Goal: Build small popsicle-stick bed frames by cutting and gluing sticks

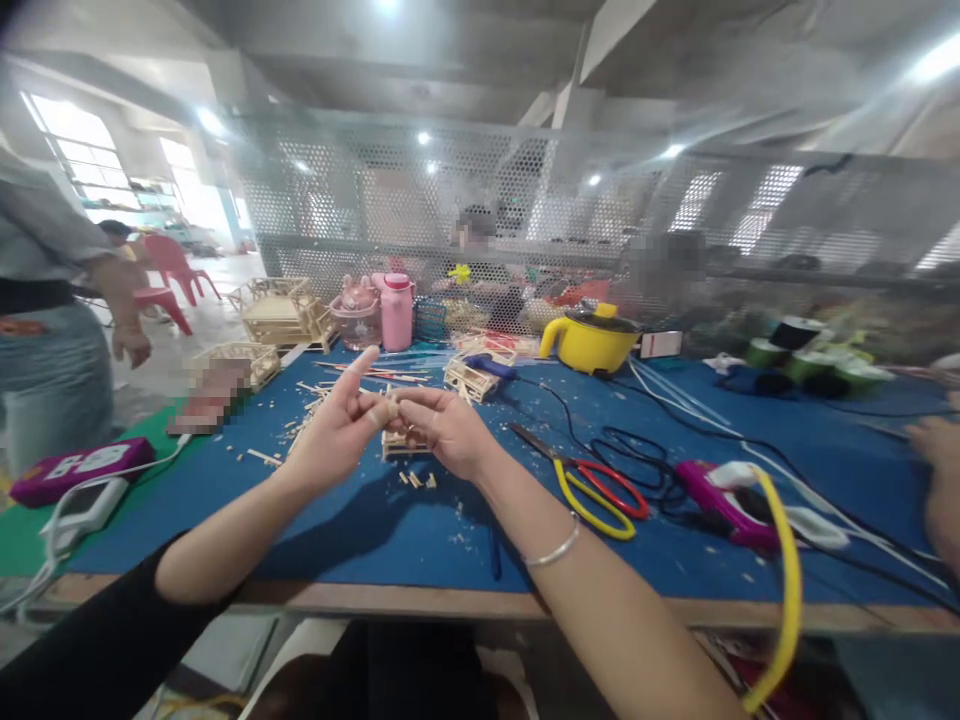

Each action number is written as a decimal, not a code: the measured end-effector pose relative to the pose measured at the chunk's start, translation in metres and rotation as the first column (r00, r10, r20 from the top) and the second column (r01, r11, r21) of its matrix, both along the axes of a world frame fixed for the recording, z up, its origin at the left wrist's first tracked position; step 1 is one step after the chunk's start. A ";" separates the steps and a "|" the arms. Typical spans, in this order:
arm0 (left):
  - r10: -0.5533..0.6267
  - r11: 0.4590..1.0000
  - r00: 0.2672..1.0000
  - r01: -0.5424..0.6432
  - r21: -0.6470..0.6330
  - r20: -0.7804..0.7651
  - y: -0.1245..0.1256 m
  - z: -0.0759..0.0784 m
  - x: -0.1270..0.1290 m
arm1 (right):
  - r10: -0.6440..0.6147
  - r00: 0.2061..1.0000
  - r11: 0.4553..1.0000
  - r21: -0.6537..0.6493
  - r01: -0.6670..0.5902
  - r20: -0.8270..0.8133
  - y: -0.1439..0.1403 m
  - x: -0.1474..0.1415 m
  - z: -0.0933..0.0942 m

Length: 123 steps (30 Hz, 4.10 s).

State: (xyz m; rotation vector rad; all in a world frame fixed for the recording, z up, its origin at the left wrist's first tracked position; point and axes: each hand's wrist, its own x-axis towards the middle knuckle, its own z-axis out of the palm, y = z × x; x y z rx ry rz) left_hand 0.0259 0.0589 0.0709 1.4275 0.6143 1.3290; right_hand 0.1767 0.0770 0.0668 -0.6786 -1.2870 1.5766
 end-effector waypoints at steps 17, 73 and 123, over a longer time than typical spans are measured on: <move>0.476 0.875 0.776 -0.374 0.307 -0.414 0.072 -0.029 -0.049 | -0.433 0.772 0.888 0.368 0.276 0.465 -0.006 0.004 -0.017; 0.222 0.864 0.772 0.127 0.488 -0.595 0.055 -0.050 -0.030 | -0.404 0.770 0.870 -0.053 0.490 0.494 -0.002 -0.017 -0.038; 0.270 0.826 0.750 0.141 0.546 -0.603 0.058 -0.053 -0.028 | -0.555 0.647 0.830 0.292 0.476 0.523 -0.005 -0.015 -0.048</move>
